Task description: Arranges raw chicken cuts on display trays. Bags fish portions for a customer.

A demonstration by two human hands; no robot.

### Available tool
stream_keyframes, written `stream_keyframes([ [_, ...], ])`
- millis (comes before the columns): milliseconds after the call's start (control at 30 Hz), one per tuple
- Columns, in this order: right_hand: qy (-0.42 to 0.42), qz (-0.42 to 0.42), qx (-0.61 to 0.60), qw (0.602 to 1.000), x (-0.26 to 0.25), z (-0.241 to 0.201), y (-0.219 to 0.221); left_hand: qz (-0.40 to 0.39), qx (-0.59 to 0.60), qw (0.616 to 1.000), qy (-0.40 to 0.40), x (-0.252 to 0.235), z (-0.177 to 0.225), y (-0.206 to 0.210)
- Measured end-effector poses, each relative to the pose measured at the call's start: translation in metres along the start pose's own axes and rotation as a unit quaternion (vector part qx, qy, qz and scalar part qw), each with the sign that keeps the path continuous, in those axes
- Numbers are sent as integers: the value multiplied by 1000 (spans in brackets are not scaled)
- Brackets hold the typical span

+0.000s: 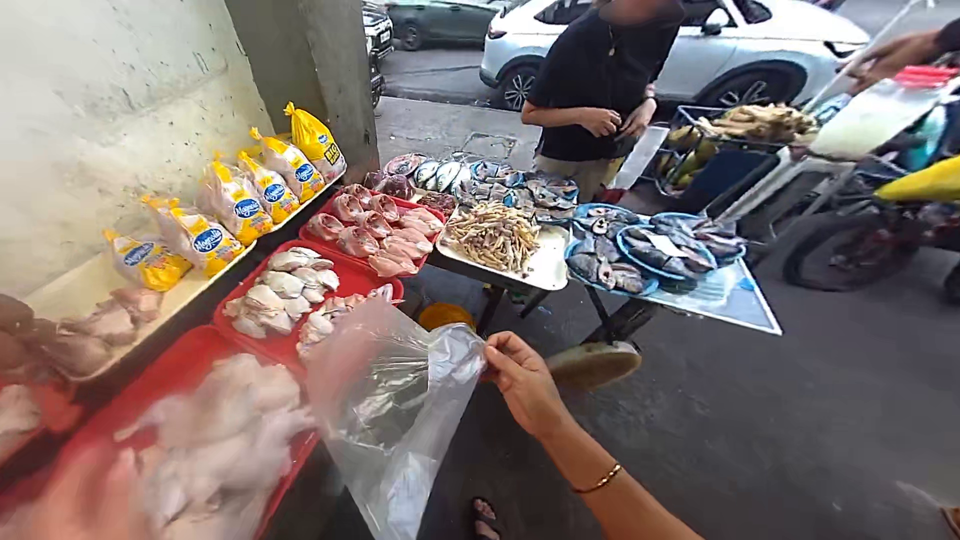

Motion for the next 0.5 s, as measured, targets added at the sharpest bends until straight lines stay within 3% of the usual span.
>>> stream_keyframes([
  [100, -11, -74, 35, 997, -18, -11, -26, -202, 72, 976, -30, 46, 120, 185],
  [167, -58, -127, 92, 986, -20, -26, -44, -369, 106, 921, -68, 88, 156, 288],
  [233, -120, -191, 157, 962, -14, -42, -65, -477, 196, 846, -136, 131, 177, 363],
  [300, -199, -212, 218, 932, -15, -56, -100, -535, 245, 790, -171, 167, 196, 412],
  [367, -224, -201, 257, 918, -24, -65, -143, -596, 263, 731, -203, 190, 209, 445],
  [433, -150, -233, 244, 929, -33, -58, -178, -631, 301, 680, -221, 197, 216, 464],
  [500, -13, -270, 189, 944, -33, -40, -201, -625, 339, 660, -243, 188, 217, 476],
])
Point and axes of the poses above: each hand's wrist, its own x-axis away from the middle knuckle, its own y-axis out of the palm, z = x × y, the point moved 7 cm from there along -x, towards the middle knuckle, and after that the axes turned 5 degrees about -y, right-handed, at the moved point
